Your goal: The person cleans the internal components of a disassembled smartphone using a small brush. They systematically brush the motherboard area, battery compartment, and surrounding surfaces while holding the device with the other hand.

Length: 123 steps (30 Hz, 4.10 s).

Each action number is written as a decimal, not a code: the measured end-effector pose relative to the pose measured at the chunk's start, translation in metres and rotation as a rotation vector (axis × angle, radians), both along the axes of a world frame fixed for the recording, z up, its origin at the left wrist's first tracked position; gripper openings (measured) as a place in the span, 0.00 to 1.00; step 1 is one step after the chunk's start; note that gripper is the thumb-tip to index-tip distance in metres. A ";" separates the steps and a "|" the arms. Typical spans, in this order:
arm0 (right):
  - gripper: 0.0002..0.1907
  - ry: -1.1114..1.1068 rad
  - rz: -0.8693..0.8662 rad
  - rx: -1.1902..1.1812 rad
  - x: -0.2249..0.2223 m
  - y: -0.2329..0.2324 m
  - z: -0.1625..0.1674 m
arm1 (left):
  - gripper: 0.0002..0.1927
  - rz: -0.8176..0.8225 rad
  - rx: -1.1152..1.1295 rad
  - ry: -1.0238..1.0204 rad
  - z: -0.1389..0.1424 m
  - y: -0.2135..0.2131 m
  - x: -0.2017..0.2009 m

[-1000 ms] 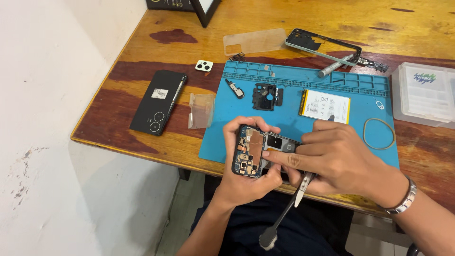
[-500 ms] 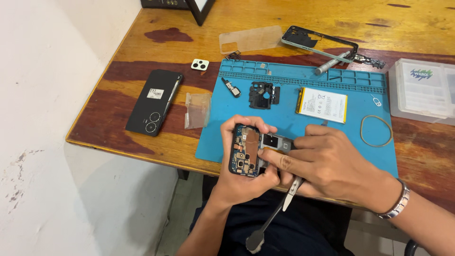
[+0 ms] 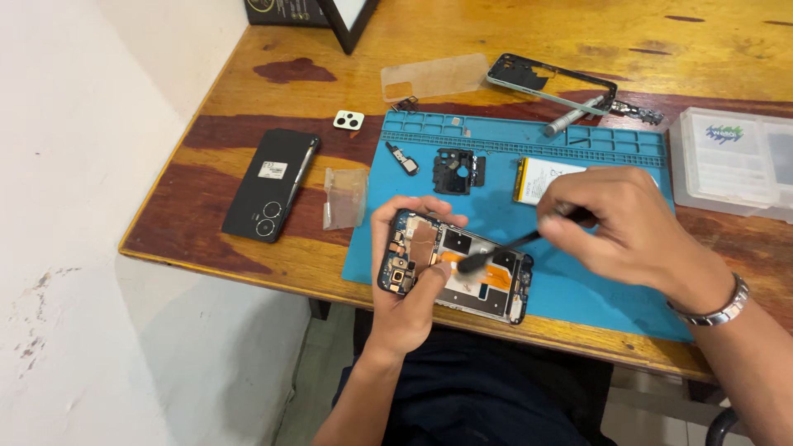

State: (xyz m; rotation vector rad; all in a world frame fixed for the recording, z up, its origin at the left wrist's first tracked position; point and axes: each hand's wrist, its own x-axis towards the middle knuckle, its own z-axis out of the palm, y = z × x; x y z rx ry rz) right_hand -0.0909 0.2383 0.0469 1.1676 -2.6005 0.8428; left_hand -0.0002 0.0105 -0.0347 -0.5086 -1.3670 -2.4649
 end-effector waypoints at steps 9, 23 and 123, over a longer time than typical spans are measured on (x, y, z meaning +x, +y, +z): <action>0.18 -0.209 -0.384 0.191 -0.003 -0.018 0.009 | 0.32 -0.055 0.074 -0.106 0.010 -0.003 -0.003; 0.26 -0.216 -0.001 0.018 -0.006 -0.003 -0.004 | 0.59 0.066 0.160 -0.095 -0.014 0.002 -0.008; 0.06 -0.653 0.056 -0.469 0.005 0.003 -0.007 | 0.40 0.394 0.853 -0.226 0.000 -0.015 -0.026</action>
